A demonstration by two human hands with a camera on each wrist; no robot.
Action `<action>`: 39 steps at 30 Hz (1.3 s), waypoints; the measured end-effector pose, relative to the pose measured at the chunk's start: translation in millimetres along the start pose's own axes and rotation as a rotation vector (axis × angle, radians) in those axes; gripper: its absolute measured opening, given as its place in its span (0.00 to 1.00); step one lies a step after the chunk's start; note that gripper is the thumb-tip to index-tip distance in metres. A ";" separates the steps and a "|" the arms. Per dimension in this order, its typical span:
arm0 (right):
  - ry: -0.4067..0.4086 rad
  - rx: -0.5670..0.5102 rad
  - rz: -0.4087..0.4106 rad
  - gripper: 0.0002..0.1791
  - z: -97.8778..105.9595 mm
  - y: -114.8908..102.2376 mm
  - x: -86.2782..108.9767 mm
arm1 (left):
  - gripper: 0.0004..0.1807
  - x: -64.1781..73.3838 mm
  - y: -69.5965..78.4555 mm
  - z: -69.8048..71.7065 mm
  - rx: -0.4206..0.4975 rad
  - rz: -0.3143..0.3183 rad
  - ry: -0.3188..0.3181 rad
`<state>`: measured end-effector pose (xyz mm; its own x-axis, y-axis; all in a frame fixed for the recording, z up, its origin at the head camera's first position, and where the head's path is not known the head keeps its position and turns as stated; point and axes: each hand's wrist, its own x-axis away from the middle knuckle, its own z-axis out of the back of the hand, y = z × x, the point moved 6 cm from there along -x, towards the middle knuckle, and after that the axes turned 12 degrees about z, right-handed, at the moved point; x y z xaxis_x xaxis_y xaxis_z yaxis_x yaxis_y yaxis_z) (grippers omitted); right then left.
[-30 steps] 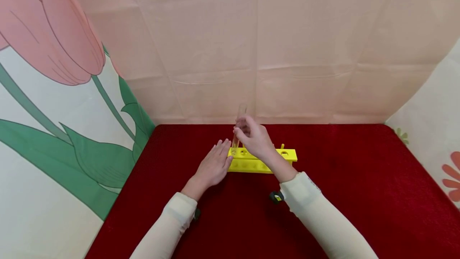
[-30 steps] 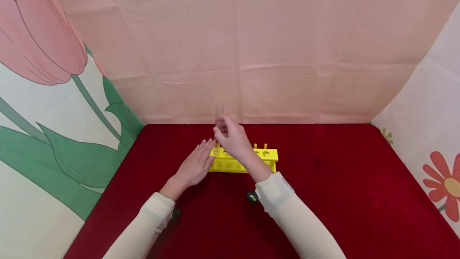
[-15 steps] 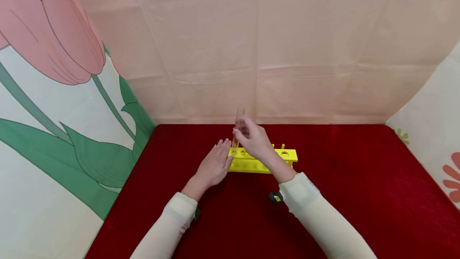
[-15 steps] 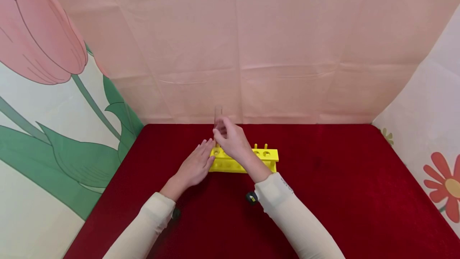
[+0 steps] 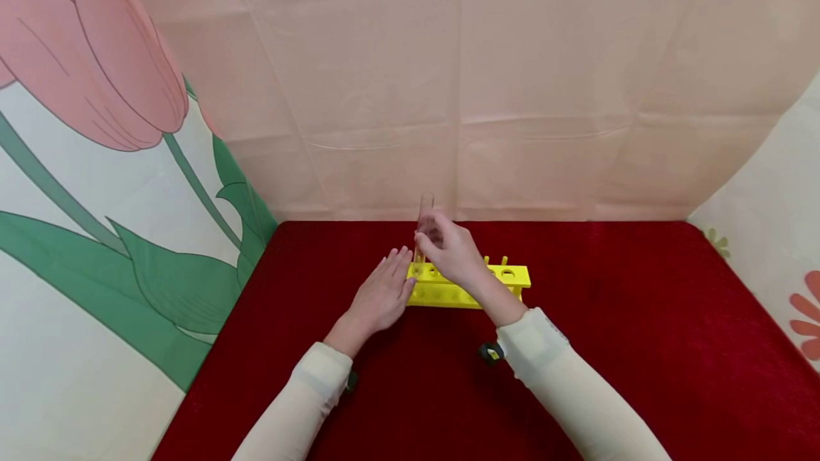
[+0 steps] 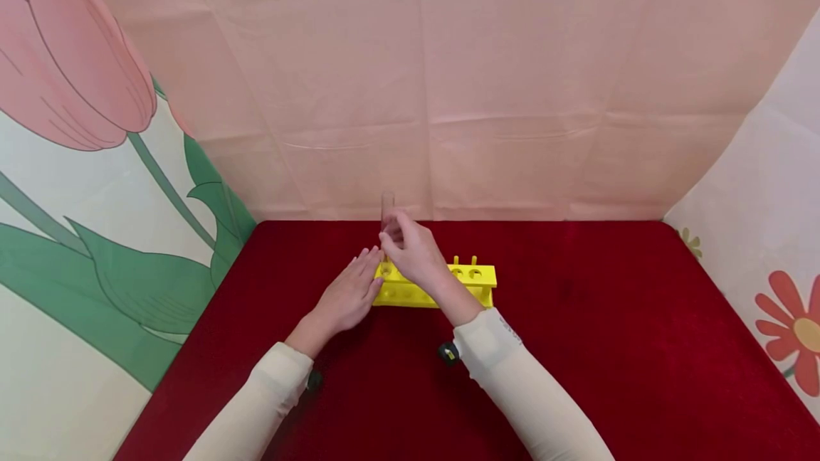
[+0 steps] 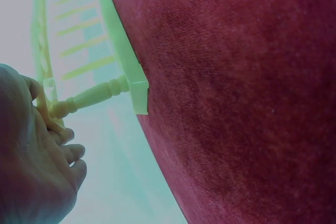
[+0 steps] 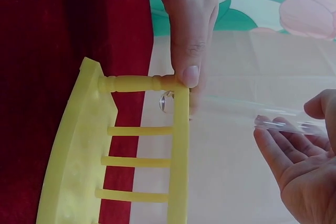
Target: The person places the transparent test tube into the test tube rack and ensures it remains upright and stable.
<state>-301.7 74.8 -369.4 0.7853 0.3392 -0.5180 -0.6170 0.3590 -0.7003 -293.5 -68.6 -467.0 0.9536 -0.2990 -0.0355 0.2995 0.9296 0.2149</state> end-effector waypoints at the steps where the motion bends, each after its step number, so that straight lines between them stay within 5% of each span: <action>1: 0.001 -0.001 -0.002 0.14 -0.3 0.2 0.0 | 0.34 0.1 0.1 0.1 -0.001 0.001 -0.001; 39: -0.050 -0.001 -0.040 0.16 -9.7 10.5 5.5 | 0.34 0.1 1.1 1.0 -0.038 -0.009 0.008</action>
<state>-303.3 72.0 -384.4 0.8054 0.3681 -0.4645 -0.5855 0.3723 -0.7201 -293.1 -67.9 -465.8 0.9509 -0.3061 -0.0456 0.3092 0.9344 0.1771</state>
